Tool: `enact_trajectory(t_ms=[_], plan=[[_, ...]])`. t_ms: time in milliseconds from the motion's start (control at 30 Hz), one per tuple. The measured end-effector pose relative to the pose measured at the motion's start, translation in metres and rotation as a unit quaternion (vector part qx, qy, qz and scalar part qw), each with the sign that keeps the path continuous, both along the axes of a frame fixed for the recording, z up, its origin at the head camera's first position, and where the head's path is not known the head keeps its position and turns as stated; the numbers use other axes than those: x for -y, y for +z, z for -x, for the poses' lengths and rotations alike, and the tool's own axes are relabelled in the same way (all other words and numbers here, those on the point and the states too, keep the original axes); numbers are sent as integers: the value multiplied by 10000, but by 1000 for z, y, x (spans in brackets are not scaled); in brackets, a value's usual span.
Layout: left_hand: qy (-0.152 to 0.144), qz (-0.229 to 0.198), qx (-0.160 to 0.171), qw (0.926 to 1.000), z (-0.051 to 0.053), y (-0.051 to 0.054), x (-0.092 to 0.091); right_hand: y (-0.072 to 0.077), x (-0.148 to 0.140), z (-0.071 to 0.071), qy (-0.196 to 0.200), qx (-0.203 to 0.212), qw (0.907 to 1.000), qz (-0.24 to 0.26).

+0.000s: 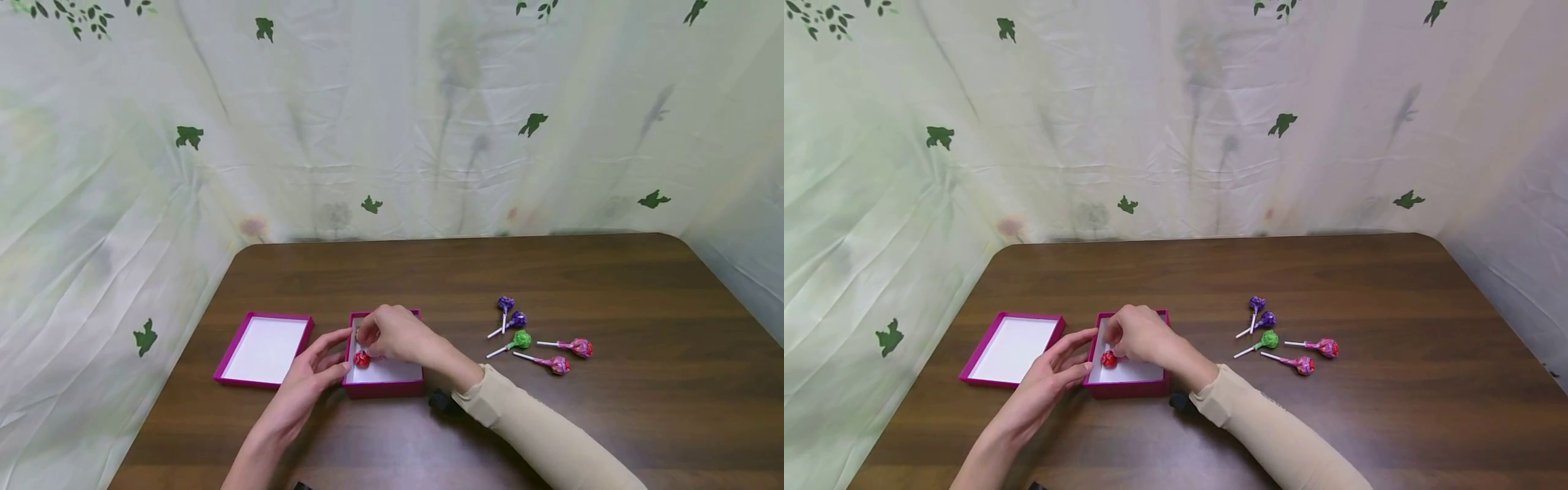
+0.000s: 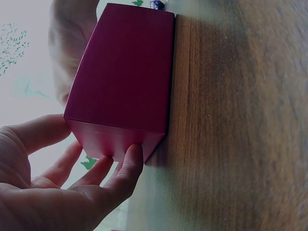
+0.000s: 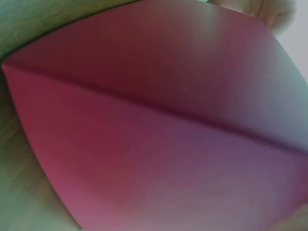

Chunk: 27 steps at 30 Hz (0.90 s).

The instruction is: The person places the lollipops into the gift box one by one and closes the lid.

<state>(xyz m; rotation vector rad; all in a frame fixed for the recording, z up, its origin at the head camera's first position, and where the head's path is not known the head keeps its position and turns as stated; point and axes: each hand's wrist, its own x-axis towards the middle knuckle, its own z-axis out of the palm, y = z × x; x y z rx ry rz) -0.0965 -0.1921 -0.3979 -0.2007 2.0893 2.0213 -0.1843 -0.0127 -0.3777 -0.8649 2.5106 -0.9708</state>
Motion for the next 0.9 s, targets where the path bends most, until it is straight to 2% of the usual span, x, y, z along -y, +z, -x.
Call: enact_trajectory(t_ms=[133, 333, 667, 900], plan=[[-8, -16, 15, 10000, -1, 0, -1, 4, -7, -2, 67, 106, 9996, 260], [-36, 23, 53, 10000, 0, 0, -1, 10, -19, -5, 199, 44, 9986, 495], [-45, -13, 34, 10000, -1, -1, -1, 10, -28, -8, 504, 206, 9950, 833], [-39, 25, 79, 10000, 0, 0, 0, 15, -46, -11, 656, 14, 9913, 1143]])
